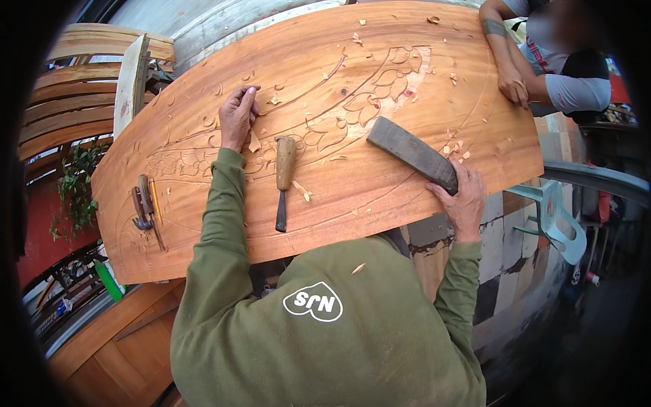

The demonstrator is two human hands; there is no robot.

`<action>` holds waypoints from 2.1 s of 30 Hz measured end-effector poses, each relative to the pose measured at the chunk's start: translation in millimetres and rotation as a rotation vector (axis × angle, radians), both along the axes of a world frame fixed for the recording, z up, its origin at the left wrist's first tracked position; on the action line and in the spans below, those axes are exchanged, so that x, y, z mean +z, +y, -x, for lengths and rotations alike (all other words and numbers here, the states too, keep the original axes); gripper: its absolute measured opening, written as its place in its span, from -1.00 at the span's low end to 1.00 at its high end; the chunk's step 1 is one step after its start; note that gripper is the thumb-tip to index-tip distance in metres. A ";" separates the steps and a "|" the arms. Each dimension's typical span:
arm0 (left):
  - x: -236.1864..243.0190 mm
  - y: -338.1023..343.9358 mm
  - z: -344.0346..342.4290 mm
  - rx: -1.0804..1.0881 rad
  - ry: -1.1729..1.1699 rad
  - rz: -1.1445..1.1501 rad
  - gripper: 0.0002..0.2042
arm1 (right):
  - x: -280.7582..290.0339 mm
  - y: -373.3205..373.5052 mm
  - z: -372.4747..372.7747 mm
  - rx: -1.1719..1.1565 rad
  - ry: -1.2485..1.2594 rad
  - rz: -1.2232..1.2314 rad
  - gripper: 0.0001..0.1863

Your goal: The person carves decorative patterns into a large wooden board using a chisel and a wooden mallet.

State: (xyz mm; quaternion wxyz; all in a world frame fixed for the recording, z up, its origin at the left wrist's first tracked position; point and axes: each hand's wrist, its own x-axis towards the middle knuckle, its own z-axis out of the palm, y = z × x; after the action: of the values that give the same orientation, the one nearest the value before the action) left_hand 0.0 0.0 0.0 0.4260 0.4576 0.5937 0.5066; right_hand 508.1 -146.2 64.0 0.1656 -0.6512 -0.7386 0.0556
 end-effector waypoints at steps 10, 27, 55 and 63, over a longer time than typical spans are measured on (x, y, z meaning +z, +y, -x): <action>25.4 -67.0 -27.7 0.144 0.246 0.063 -0.64 | -14.1 2.7 -8.9 0.035 0.060 -0.124 -0.20; 94.5 -201.4 -112.7 0.433 0.729 0.113 -0.50 | -1.4 13.3 -24.2 0.127 0.136 0.016 -0.20; 90.1 -47.9 -79.9 0.191 -0.328 -0.152 -0.63 | 24.6 -0.4 24.1 -0.059 -0.009 0.140 -0.29; 98.8 -90.0 -139.7 -0.527 0.561 -0.433 -0.48 | 22.8 -32.5 48.3 -0.335 0.622 0.227 -0.39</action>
State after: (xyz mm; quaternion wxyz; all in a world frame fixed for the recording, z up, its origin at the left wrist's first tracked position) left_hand 139.7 -90.0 98.8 0.2573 0.7919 0.4296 0.3495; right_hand 459.8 -178.8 86.8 0.3155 -0.7291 -0.5253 0.3048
